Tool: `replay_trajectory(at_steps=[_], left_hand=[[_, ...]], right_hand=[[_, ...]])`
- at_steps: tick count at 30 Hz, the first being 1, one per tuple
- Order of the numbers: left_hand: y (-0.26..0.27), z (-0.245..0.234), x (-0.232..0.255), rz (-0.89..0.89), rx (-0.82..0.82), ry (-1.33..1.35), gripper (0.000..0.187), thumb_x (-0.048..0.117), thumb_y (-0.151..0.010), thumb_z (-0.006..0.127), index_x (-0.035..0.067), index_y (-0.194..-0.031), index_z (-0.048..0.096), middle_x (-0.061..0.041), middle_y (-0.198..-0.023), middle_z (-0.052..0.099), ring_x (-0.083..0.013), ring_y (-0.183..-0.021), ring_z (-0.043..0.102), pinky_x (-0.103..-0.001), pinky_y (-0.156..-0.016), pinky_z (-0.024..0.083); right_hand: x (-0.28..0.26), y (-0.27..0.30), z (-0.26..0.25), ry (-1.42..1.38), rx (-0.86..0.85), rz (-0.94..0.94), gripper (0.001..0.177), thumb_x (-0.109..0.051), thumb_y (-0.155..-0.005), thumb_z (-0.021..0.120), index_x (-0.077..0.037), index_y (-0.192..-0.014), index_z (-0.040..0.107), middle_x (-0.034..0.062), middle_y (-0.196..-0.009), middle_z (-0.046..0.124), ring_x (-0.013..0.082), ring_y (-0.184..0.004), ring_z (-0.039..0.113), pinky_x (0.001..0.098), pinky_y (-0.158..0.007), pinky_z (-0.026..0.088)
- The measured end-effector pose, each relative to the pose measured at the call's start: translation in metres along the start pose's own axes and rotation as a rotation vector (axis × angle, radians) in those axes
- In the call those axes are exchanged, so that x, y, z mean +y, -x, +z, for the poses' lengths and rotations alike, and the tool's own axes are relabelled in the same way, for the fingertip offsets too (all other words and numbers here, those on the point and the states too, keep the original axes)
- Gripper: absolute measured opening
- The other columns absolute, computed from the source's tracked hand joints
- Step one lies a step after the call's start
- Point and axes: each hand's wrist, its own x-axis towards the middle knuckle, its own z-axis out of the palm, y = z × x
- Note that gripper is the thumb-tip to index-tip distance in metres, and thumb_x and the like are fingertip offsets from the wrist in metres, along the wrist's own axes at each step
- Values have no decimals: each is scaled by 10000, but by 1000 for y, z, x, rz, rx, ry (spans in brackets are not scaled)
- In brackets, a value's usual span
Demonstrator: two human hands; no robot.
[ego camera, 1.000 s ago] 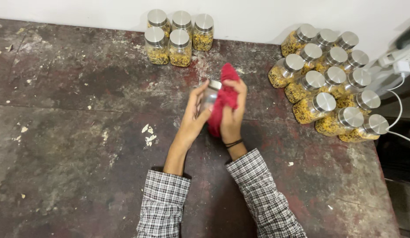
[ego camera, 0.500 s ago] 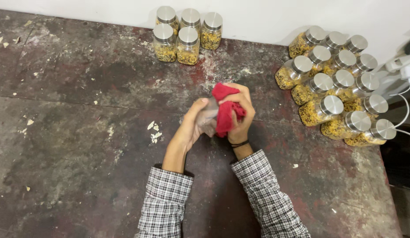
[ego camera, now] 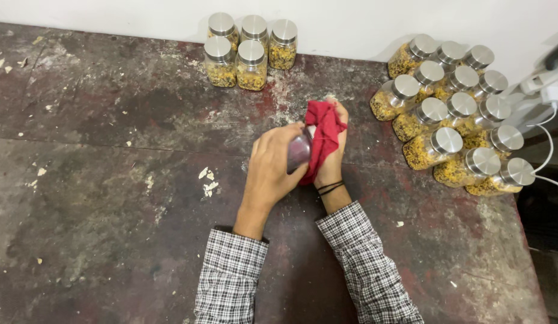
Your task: The person wipes the exterior of multiple glass jars filled with yellow granular contents using a red cloth. They handle the jars one at a time, rotating them to clean all sides, and place each cleaned jar back on the table in a neat row.
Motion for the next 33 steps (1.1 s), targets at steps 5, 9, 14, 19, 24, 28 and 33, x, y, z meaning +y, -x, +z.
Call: replay_trajectory(at_steps=[5, 9, 14, 19, 24, 28, 33], left_hand=[[6, 20, -14, -492, 120, 542, 378, 155, -1039, 587, 84, -1404, 516, -156, -1226, 719, -267, -1164, 711, -373, -1014, 546], [18, 23, -34, -378, 38, 584, 374, 85, -985, 558, 51, -1350, 486, -180, -1194, 725, -251, -1142, 721, -348, -982, 543], [13, 36, -41, -339, 56, 526, 436, 3, -919, 506, 34, -1354, 501, -202, -1214, 690, -260, -1172, 680, -356, -1022, 508], [17, 38, -51, -432, 86, 599, 367, 10, -959, 501, 31, -1324, 530, -164, -1217, 686, -234, -1187, 661, -342, -1038, 500], [20, 50, -59, -494, 215, 836, 280, 100, -1108, 453, 31, -1366, 535, -121, -1309, 634, -211, -1237, 610, -321, -1066, 488], [19, 63, -56, -476, 192, 922, 391, 104, -1055, 530, 32, -1415, 395, -117, -1367, 581, -198, -1272, 579, -319, -1071, 490], [22, 60, -54, -447, 83, 798, 510, 95, -1002, 592, 32, -1441, 341, -156, -1339, 589, -203, -1236, 595, -323, -1052, 489]], right_hand=[[-34, 25, 36, 334, -180, -297, 341, -80, -974, 622, -65, -1309, 563, 92, -1398, 543, 217, -1346, 523, 354, -1190, 414], [-35, 25, 33, 473, -197, -349, 205, -53, -981, 583, -41, -1182, 618, 138, -1414, 556, 244, -1369, 512, 365, -1225, 369], [-17, 12, 29, 270, -148, -138, 168, -82, -1022, 547, -40, -1170, 615, 144, -1368, 568, 239, -1317, 525, 354, -1183, 364], [-20, 13, 34, 341, -166, -132, 187, -68, -1023, 549, -52, -1198, 613, 153, -1367, 570, 271, -1357, 512, 371, -1207, 357], [-51, 32, 50, 712, -319, -472, 300, -19, -857, 649, -78, -1151, 642, 185, -1443, 519, 354, -1414, 465, 439, -1210, 362], [-49, 30, 46, 758, -320, -519, 249, 1, -861, 658, -86, -1093, 681, 171, -1438, 550, 342, -1421, 483, 441, -1231, 371], [-31, 18, 30, 495, -167, -282, 201, 28, -916, 563, -52, -1080, 648, 179, -1397, 574, 321, -1388, 527, 423, -1226, 375]])
